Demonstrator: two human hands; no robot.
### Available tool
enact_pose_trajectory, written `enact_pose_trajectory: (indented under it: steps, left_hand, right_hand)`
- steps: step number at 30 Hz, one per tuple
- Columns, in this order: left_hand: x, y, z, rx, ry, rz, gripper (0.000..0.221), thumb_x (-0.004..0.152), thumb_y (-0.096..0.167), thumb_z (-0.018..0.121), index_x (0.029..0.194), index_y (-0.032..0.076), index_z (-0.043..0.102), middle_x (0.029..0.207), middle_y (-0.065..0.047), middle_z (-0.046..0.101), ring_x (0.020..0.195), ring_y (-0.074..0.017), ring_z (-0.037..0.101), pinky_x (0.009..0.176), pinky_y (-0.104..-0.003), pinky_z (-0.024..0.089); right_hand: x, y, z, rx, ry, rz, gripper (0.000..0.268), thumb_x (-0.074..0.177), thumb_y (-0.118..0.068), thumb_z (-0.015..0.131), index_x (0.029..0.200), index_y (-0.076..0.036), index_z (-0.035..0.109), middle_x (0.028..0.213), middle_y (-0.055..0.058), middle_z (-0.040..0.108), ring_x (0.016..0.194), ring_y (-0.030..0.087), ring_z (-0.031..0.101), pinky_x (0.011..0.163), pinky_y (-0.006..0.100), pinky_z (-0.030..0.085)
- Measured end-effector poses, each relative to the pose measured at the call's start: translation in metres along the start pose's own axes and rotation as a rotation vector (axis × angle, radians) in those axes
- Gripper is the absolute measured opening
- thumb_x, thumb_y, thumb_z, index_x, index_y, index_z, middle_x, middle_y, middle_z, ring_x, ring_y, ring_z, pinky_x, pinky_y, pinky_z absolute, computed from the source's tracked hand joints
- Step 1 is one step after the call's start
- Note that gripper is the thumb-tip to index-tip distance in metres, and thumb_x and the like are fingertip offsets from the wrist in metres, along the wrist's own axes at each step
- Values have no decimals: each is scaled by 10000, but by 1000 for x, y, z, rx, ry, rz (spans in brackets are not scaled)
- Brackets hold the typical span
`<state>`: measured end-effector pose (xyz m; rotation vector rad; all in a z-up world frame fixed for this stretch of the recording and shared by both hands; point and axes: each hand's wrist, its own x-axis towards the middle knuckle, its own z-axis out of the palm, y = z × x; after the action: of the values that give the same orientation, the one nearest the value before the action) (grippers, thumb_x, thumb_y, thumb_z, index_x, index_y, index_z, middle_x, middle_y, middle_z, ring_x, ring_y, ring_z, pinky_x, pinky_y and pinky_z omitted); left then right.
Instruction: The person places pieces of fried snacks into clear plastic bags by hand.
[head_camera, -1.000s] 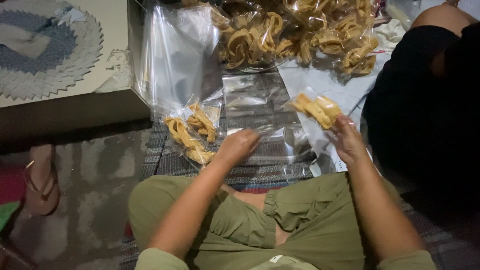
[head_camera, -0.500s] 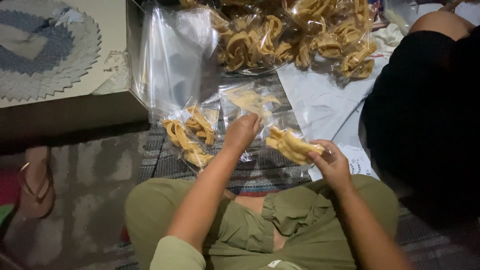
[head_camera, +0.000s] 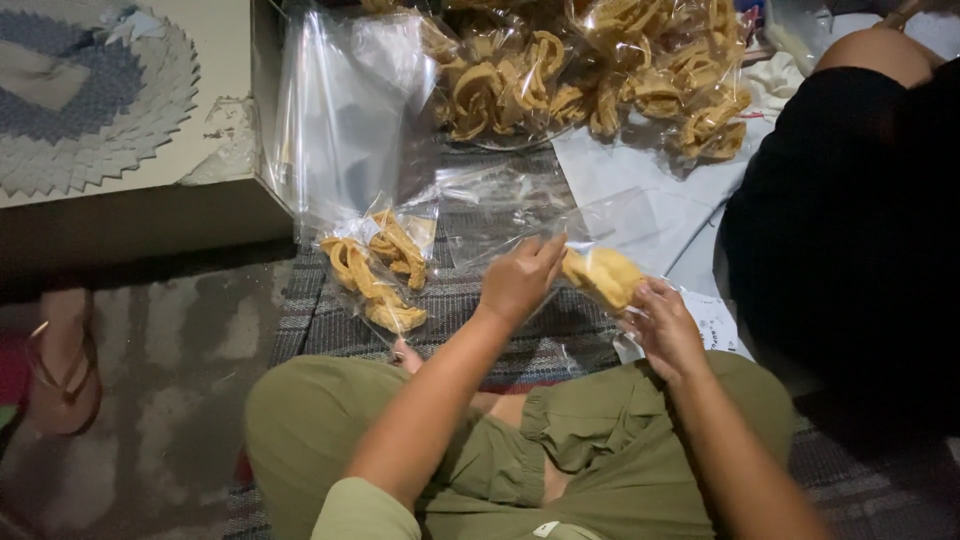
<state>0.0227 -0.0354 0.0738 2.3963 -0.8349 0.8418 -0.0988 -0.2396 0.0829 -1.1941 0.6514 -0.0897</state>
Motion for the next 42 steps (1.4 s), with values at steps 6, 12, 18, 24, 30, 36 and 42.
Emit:
enact_pose_trajectory:
  steps: [6,12,18,24,30,36,42]
  left_hand:
    - [-6,-3,-2,-67,-12,24,246,983,362,582,1182,250,674,697,-54,610,517,-297,669,436,-417,539]
    - [-11,5,-7,-52,18,-7,243,975,377,589,1157,260,699,719,-43,604,522,-290,659,461,-395,539]
    - [-28,-2,8,19,72,-26,245,946,329,618,1152,227,704,723,-47,627,520,-259,658,465,-351,539]
    - [-21,11,11,-47,127,101,316,956,275,613,1257,200,675,748,-56,658,548,-231,647,477,-346,526]
    - [-47,18,3,-127,-16,85,248,979,290,595,1184,198,701,719,-31,676,554,-202,667,482,-307,524]
    - [-81,9,29,-167,-45,-41,256,997,264,565,1203,187,696,710,-66,656,615,-250,675,524,-344,545]
    - [-52,39,1,-180,16,113,229,968,314,585,1158,238,687,689,-23,596,606,-226,647,523,-342,523]
  right_hand:
    - [-1,1,-3,73,-14,99,319,1003,-296,654,1218,-123,494,1121,142,598,949,312,700,784,432,625]
    - [12,11,1,-165,95,50,616,976,-269,719,1384,82,418,1077,270,594,1032,423,664,875,573,565]
    - [14,32,1,-209,78,29,547,940,-251,742,1294,94,509,993,192,615,897,350,697,780,488,615]
    - [-19,3,34,7,108,-235,338,985,-256,710,1161,-88,475,964,48,629,801,157,677,710,283,628]
    - [13,30,8,-73,98,2,555,974,-230,711,1333,62,405,1115,197,586,981,315,671,871,484,594]
    - [-8,25,27,-105,1,23,456,878,-162,793,1207,22,538,887,111,620,763,218,658,657,386,601]
    - [-20,16,37,75,-37,-11,332,890,-142,775,1128,-67,556,937,89,694,834,217,697,747,322,588]
